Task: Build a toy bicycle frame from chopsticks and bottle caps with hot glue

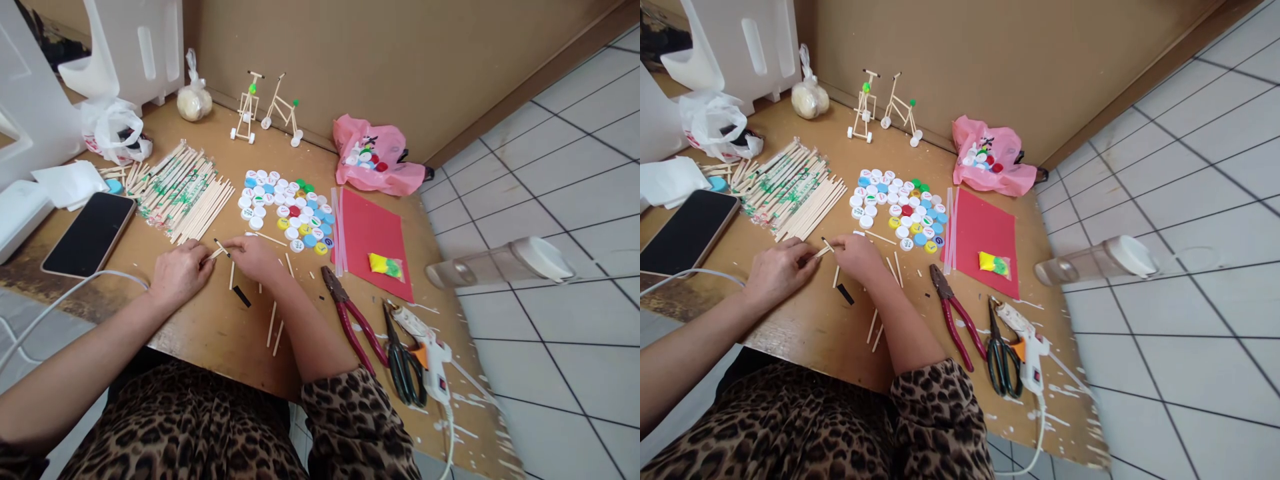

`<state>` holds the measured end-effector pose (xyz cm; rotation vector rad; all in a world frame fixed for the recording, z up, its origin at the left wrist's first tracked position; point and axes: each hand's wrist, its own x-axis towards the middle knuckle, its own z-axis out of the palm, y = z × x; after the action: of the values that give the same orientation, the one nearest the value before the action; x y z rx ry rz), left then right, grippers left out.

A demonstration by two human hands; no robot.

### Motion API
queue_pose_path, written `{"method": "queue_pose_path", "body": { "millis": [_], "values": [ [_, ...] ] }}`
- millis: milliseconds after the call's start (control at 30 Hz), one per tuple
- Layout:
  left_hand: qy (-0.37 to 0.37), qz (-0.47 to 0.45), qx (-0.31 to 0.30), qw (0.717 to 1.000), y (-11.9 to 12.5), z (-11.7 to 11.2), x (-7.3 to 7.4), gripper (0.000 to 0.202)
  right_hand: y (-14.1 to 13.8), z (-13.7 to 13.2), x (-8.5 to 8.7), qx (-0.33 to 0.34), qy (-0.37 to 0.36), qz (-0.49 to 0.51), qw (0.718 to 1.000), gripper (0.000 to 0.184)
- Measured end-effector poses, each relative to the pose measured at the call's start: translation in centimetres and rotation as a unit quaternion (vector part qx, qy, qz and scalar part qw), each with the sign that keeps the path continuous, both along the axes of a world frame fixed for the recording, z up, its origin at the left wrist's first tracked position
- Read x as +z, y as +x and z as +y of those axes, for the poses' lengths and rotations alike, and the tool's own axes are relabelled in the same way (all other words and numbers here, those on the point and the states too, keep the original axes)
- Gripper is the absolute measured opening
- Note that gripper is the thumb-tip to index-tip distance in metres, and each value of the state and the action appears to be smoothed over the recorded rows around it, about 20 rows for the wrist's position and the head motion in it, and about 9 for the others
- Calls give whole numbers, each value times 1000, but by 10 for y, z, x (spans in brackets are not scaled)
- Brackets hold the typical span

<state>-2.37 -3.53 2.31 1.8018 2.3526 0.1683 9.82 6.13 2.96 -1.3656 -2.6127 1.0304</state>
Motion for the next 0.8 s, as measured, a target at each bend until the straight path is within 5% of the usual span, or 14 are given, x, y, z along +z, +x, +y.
{"method": "queue_pose_path", "body": {
  "millis": [800],
  "values": [
    [13,-8,-9,1000,-1,-1,0,31,-3,0,11,25,5,-61,998,41]
  ]
}}
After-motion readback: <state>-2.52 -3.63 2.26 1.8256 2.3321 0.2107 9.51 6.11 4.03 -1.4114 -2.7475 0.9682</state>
